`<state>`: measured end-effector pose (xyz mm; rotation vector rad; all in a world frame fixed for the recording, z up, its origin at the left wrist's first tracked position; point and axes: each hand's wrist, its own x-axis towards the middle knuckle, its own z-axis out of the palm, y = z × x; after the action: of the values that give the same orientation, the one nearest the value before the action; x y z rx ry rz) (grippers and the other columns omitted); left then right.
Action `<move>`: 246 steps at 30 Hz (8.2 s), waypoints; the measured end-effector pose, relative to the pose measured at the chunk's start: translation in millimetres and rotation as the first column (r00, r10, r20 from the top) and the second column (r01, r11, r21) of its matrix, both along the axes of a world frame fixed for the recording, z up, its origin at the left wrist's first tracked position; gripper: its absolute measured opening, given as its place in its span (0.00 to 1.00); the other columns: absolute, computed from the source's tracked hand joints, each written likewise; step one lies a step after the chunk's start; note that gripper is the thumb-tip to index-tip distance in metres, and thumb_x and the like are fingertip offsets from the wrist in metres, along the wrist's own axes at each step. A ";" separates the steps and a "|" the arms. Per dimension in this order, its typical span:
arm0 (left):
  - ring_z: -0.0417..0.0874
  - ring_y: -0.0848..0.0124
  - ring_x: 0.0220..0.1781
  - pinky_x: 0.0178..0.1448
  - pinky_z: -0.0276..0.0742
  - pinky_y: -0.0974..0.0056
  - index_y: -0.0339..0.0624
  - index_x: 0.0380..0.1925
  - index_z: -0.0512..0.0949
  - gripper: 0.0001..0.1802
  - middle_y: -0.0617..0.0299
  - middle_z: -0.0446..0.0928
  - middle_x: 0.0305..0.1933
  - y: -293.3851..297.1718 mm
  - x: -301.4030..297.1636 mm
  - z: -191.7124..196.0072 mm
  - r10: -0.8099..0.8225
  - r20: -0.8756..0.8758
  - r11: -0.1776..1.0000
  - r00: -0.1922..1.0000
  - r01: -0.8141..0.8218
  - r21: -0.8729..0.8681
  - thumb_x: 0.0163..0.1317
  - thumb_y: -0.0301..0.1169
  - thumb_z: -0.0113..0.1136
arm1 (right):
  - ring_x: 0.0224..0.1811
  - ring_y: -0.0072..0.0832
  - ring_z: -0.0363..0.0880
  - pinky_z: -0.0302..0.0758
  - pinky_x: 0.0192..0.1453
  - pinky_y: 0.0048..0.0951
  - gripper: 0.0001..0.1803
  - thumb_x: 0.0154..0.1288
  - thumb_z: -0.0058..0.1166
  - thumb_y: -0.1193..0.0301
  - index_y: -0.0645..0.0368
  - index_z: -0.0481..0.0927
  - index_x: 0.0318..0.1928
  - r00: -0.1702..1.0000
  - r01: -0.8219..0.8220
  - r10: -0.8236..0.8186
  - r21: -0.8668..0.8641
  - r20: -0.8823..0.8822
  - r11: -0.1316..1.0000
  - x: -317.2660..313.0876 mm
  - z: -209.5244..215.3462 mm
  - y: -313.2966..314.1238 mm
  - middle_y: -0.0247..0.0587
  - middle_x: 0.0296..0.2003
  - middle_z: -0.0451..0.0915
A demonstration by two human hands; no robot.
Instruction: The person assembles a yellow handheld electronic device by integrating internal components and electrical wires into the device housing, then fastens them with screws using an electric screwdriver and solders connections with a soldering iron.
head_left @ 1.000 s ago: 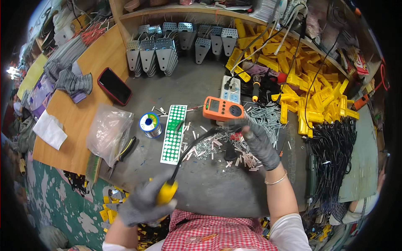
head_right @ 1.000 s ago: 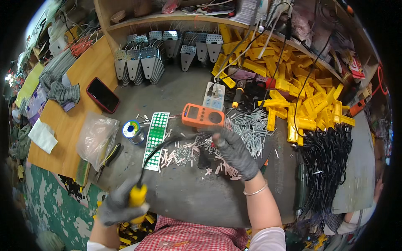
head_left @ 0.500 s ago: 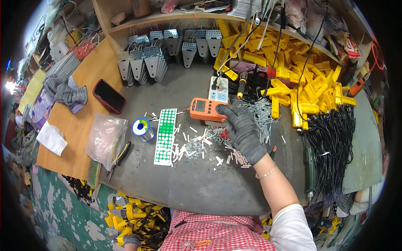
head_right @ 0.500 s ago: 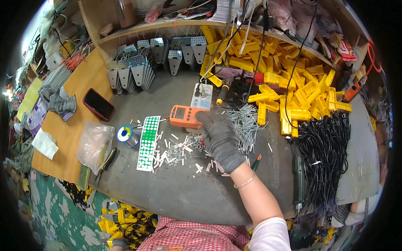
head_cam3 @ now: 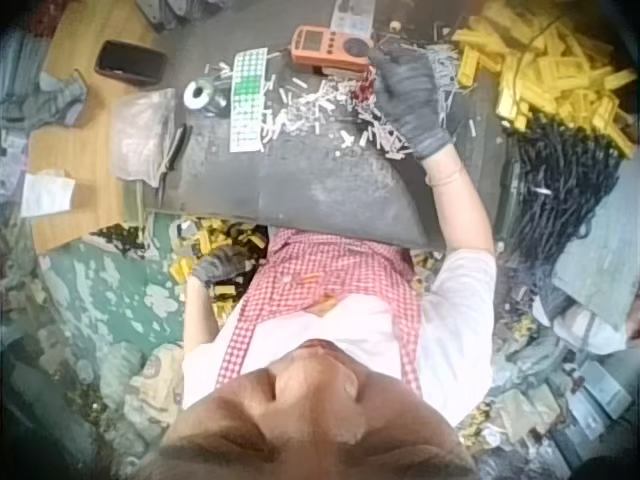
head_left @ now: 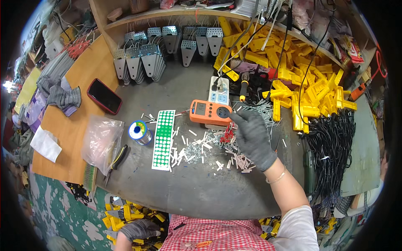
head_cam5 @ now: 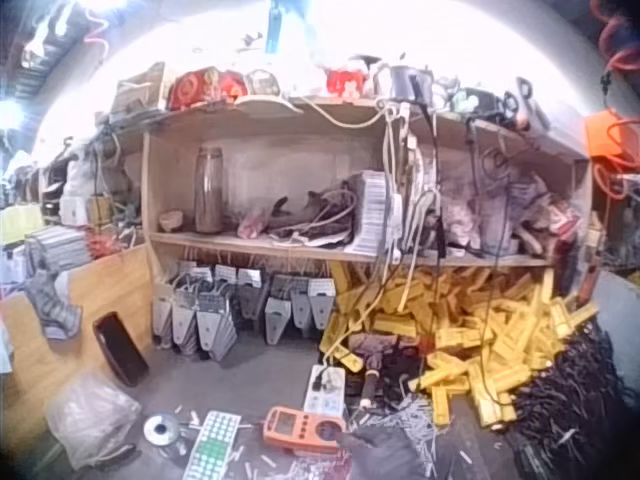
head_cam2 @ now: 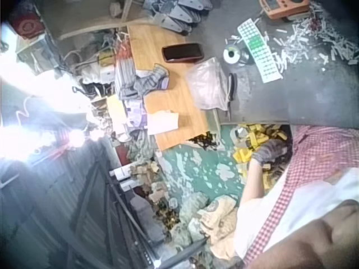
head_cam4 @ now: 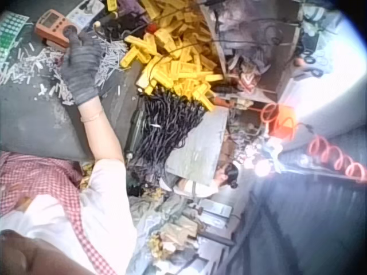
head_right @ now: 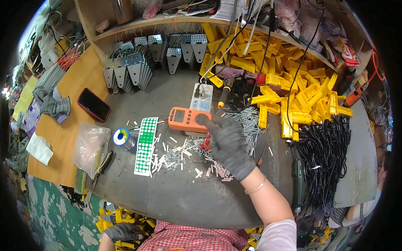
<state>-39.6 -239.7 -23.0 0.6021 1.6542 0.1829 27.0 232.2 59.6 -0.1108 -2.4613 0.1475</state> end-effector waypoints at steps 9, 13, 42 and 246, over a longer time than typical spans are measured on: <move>0.81 0.53 0.56 0.64 0.73 0.57 0.44 0.49 0.83 0.22 0.51 0.82 0.51 91.3 -41.4 89.2 -0.358 -0.111 0.753 0.927 0.357 0.552 0.71 0.49 0.55 | 0.66 0.44 0.68 0.61 0.72 0.47 0.29 0.57 0.55 0.68 0.57 0.74 0.61 0.473 0.427 -0.394 0.187 0.788 0.885 -7.3 18.3 6.0 0.45 0.65 0.71; 0.79 0.56 0.61 0.63 0.74 0.55 0.44 0.52 0.82 0.20 0.52 0.82 0.54 138.0 -73.0 122.5 -0.471 -0.010 0.800 0.882 0.432 0.416 0.69 0.44 0.59 | 0.65 0.45 0.69 0.60 0.72 0.48 0.25 0.60 0.54 0.66 0.58 0.75 0.59 0.751 0.298 -0.264 0.046 0.605 0.953 8.4 11.7 1.6 0.47 0.60 0.73; 0.76 0.75 0.37 0.41 0.76 0.69 0.43 0.37 0.72 0.22 0.66 0.75 0.37 324.1 -219.9 121.2 0.611 0.186 0.010 0.770 -0.242 0.970 0.46 0.23 0.75 | 0.44 0.47 0.81 0.77 0.51 0.44 0.08 0.59 0.59 0.70 0.60 0.83 0.38 0.901 0.366 -0.289 -0.210 0.324 0.906 -37.6 -65.0 157.2 0.48 0.37 0.82; 0.79 0.52 0.54 0.61 0.73 0.48 0.35 0.73 0.57 0.58 0.46 0.76 0.55 263.3 40.9 32.5 0.068 -0.532 0.291 0.844 0.493 0.820 0.47 0.48 0.79 | 0.35 0.45 0.84 0.80 0.47 0.43 0.16 0.62 0.61 0.58 0.50 0.79 0.46 0.549 0.236 -0.103 -0.036 0.829 0.971 160.5 21.6 9.6 0.44 0.30 0.82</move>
<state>1.3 23.6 9.5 1.9568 1.7769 0.9338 187.5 241.8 81.2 -0.6179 -3.3698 0.2267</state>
